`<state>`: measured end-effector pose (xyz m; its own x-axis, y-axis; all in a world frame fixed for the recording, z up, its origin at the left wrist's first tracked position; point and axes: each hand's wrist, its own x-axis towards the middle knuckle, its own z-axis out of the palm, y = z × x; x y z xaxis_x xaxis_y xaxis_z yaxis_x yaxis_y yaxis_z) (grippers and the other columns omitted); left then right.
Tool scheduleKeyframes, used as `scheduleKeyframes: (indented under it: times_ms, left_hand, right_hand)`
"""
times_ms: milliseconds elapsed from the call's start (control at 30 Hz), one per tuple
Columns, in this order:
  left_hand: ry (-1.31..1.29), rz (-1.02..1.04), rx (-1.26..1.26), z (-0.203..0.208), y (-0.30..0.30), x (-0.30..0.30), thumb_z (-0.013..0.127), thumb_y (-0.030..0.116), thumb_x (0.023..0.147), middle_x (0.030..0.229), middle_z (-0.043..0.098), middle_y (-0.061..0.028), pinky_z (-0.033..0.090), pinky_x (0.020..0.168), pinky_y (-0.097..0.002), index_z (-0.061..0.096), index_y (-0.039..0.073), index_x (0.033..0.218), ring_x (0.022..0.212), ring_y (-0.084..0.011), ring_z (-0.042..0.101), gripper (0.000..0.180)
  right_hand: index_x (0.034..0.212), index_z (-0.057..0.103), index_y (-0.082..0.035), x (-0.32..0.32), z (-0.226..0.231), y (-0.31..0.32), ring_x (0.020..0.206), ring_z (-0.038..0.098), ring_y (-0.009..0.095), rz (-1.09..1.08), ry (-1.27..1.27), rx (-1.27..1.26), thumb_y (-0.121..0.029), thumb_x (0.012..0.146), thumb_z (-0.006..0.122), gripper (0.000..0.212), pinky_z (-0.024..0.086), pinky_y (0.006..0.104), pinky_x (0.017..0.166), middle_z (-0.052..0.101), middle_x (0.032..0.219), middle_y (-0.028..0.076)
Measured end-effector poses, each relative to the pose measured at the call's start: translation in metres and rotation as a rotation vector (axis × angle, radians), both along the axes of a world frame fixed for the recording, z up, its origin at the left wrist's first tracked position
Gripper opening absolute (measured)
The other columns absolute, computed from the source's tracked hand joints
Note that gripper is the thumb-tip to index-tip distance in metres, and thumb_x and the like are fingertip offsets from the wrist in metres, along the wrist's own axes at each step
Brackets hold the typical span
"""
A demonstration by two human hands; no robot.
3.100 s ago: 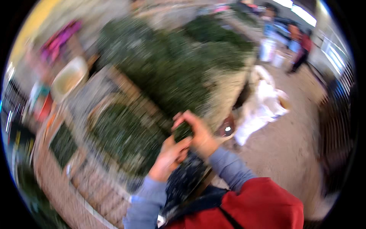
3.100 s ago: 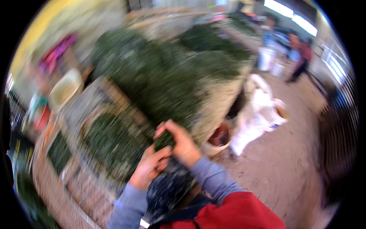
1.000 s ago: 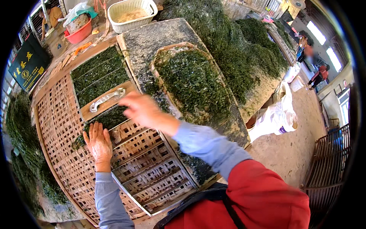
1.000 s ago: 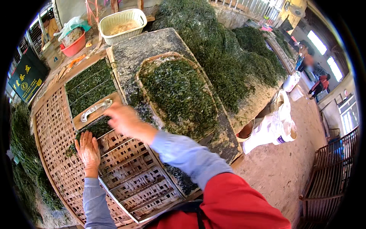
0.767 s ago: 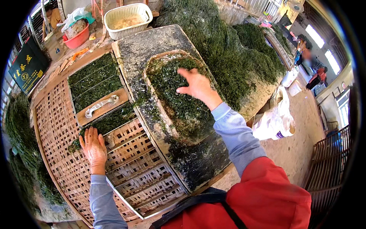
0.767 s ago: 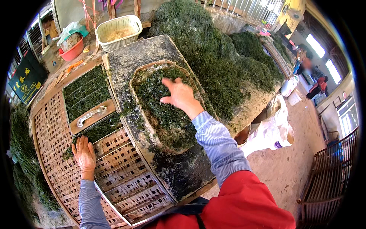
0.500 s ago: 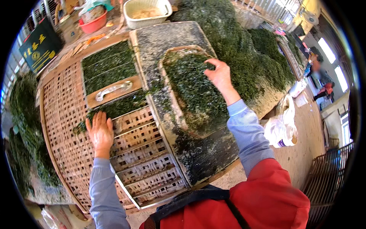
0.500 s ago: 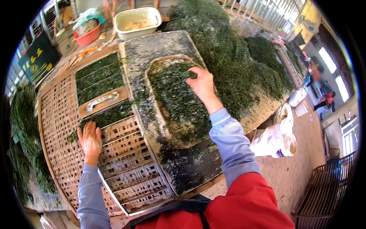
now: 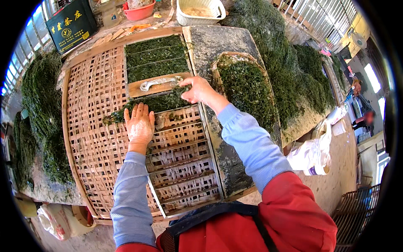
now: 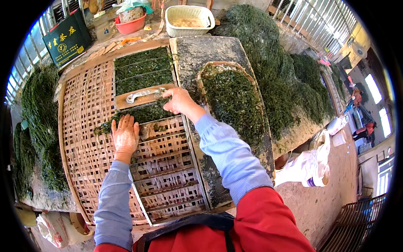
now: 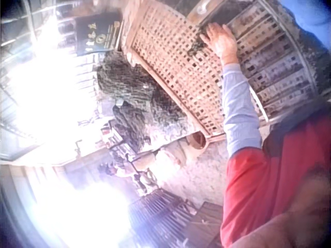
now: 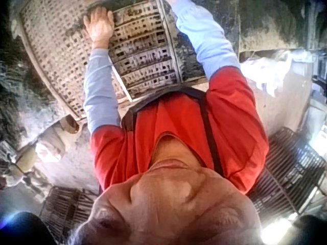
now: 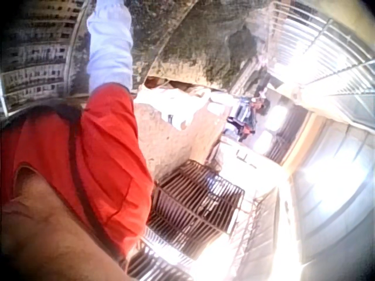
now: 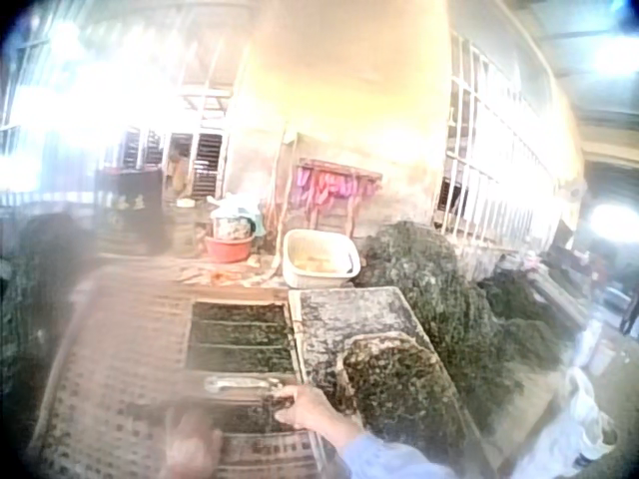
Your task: The person gathers green leafy material from a pile, spreads it on a textured mat, and packs portions into a rectangular mold.
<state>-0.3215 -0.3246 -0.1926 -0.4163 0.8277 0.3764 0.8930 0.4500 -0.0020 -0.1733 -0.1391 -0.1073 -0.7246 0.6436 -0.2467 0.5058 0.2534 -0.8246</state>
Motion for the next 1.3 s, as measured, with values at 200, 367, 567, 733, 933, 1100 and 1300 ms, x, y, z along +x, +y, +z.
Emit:
scheduleKeyframes:
  times_ms: [200,367,567,733,933,1100,1300]
  left_hand:
    - [0.014,-0.025,0.017,0.000,-0.002,-0.005,0.034,0.032,0.095,0.125,0.052,-0.0093,0.017,0.108,-0.0465,0.056,0.004,0.117,0.121,-0.0232,0.044,0.042]
    - [-0.055,-0.187,0.102,0.019,0.012,0.014,0.051,0.015,0.084,0.120,0.054,-0.0119,0.032,0.102,-0.0445,0.056,0.002,0.112,0.115,-0.0266,0.049,0.032]
    - [0.023,-0.606,-0.058,0.024,0.042,0.033,0.057,0.001,0.072,0.116,0.054,-0.0110,0.048,0.087,-0.0379,0.058,0.004,0.105,0.105,-0.0252,0.054,0.033]
    - [-0.430,-0.554,0.027,0.028,0.072,0.019,0.058,0.004,0.073,0.096,0.063,-0.0105,0.052,0.070,-0.0400,0.065,0.006,0.088,0.081,-0.0266,0.061,0.017]
    - [-0.464,-0.209,0.272,0.024,0.068,0.049,0.052,-0.004,0.069,0.118,0.053,-0.0193,0.046,0.089,-0.0409,0.052,0.001,0.117,0.106,-0.0327,0.054,0.048]
    - [-0.174,-0.289,-0.267,0.016,0.081,0.077,0.054,0.010,0.074,0.135,0.044,-0.0106,0.017,0.110,-0.0450,0.045,0.006,0.130,0.127,-0.0280,0.039,0.056]
    - [-0.134,-0.306,-0.169,0.013,0.085,0.079,0.049,0.009,0.078,0.124,0.052,-0.0112,0.025,0.103,-0.0527,0.049,0.003,0.123,0.118,-0.0302,0.047,0.046]
  right_hand:
    - [0.105,0.056,-0.002,0.009,-0.034,-0.026,0.099,0.053,0.021,0.563,-0.199,1.275,-0.004,0.079,0.056,0.026,0.036,0.0482,0.102,0.057,0.100,0.008]
    - [0.103,0.059,-0.003,0.035,-0.071,-0.005,0.102,0.053,0.019,0.423,-0.146,1.273,-0.001,0.077,0.055,0.026,0.025,0.0509,0.108,0.058,0.103,0.006]
    - [0.097,0.063,-0.005,0.052,-0.001,0.013,0.099,0.052,0.025,0.171,-0.319,1.150,-0.002,0.075,0.056,0.024,0.042,0.0397,0.090,0.055,0.111,0.008]
    - [0.087,0.061,0.000,0.080,-0.014,0.024,0.127,0.033,0.034,0.201,-0.340,1.319,-0.003,0.072,0.060,0.015,0.029,0.0571,0.102,0.044,0.128,0.016]
    - [0.076,0.060,-0.007,0.026,0.001,0.006,0.083,0.058,0.018,0.261,-0.490,1.062,-0.008,0.075,0.062,0.002,0.049,0.0473,0.080,0.055,0.064,0.004]
    - [0.100,0.062,-0.009,-0.013,-0.008,0.013,0.089,0.060,0.018,0.422,0.119,0.913,-0.010,0.080,0.058,0.021,0.055,0.0306,0.072,0.060,0.097,0.007]
    - [0.119,0.057,-0.015,0.084,0.069,0.092,0.077,0.061,0.014,-0.142,-0.647,0.874,-0.038,0.080,0.063,0.045,0.052,0.0287,0.063,0.062,0.106,0.009]
